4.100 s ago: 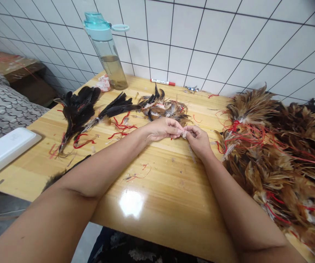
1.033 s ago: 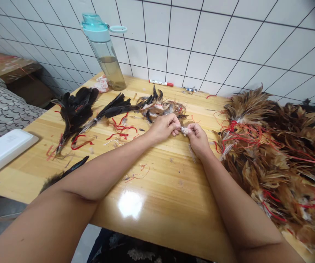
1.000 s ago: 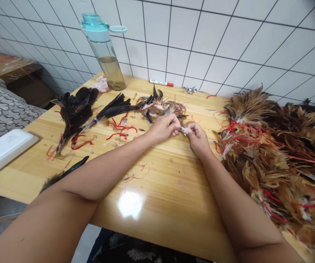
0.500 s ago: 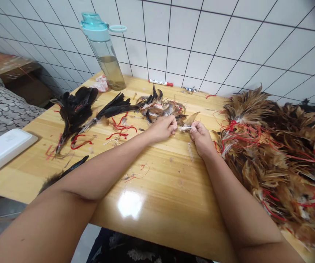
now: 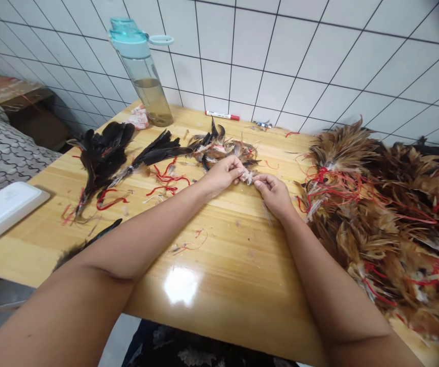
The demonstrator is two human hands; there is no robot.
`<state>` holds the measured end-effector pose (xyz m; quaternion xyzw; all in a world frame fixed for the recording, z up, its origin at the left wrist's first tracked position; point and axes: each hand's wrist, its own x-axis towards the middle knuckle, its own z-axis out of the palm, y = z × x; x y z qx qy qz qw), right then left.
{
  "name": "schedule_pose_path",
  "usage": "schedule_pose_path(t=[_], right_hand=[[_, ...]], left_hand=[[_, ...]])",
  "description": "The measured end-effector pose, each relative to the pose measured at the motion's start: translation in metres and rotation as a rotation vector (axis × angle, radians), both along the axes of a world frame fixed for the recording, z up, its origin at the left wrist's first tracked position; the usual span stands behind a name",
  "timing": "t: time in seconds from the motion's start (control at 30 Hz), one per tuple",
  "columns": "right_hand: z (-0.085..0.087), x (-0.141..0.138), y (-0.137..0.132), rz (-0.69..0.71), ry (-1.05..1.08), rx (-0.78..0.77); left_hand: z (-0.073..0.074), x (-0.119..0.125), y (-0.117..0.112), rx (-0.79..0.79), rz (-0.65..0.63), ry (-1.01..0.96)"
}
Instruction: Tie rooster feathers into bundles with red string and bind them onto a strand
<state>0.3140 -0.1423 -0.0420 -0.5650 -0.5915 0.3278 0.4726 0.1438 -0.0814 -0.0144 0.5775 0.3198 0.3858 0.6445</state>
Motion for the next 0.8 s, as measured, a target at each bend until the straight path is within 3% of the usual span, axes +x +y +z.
schedule_pose_path(t=[0.1, 0.23, 0.37, 0.5, 0.67, 0.8], right_hand=[[0.001, -0.001, -0.001, 0.013, 0.064, -0.025], [0.001, -0.003, -0.003, 0.012, -0.008, -0.043], [0.0, 0.001, -0.001, 0.001, -0.115, 0.048], [0.002, 0.002, -0.002, 0.023, -0.35, 0.1], [0.014, -0.008, -0.014, 0.033, -0.792, -0.025], [0.025, -0.015, -0.02, 0.032, -1.018, -0.084]], left_hand=[[0.002, 0.0, -0.002, 0.034, -0.006, -0.005], [0.003, 0.002, -0.006, 0.048, -0.051, 0.001], [0.001, 0.003, -0.008, 0.052, -0.109, -0.015], [0.002, 0.003, -0.009, 0.048, -0.115, -0.078], [0.006, 0.005, -0.014, 0.029, -0.181, -0.03], [0.007, 0.007, -0.015, 0.085, -0.156, 0.048]])
